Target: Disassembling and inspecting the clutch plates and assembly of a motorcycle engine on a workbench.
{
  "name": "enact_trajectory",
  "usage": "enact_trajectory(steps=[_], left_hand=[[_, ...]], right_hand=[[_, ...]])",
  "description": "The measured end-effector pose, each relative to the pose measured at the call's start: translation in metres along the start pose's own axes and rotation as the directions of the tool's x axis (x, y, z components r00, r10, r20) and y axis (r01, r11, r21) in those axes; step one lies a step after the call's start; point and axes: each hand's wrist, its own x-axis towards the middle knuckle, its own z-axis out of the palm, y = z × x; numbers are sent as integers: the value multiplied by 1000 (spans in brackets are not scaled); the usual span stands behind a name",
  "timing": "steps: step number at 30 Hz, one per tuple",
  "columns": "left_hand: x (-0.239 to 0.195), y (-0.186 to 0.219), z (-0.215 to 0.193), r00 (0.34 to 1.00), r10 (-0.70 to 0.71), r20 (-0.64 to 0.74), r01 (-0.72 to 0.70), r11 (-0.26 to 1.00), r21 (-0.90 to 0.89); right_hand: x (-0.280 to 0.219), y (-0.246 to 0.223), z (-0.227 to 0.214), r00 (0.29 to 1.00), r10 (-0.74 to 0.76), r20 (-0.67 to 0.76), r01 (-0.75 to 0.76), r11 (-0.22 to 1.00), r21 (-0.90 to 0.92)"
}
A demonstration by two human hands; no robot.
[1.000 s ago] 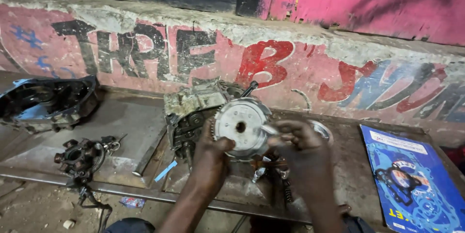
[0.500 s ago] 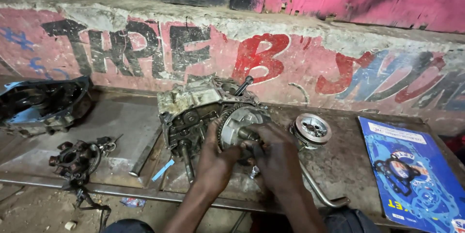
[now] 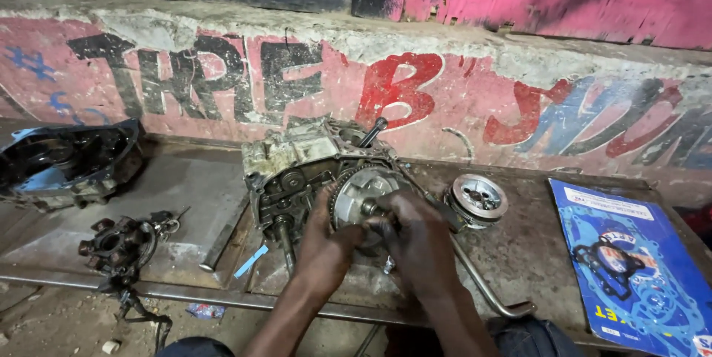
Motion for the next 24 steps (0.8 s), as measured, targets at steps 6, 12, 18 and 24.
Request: enact_trajectory(steps=[6,12,18,24], left_hand=[[-3,-4,4,984,158,-82,-150,984,100],[0,-10,3,990,132,-59,-124,984,127],[-9,-2,-4,990,140,-7,-138,986,90],[-16,5,-8,990,144,3,-144,990,9]], right_hand=[[-3,-10,17,954,279,-106,-246,936,253],[-4,-3,22,995,82,-53,-77,993,90],[-4,-3,25,958,269,-98,-241,942,232],[-5,-4,33,973,178,-149,-161,979,122]])
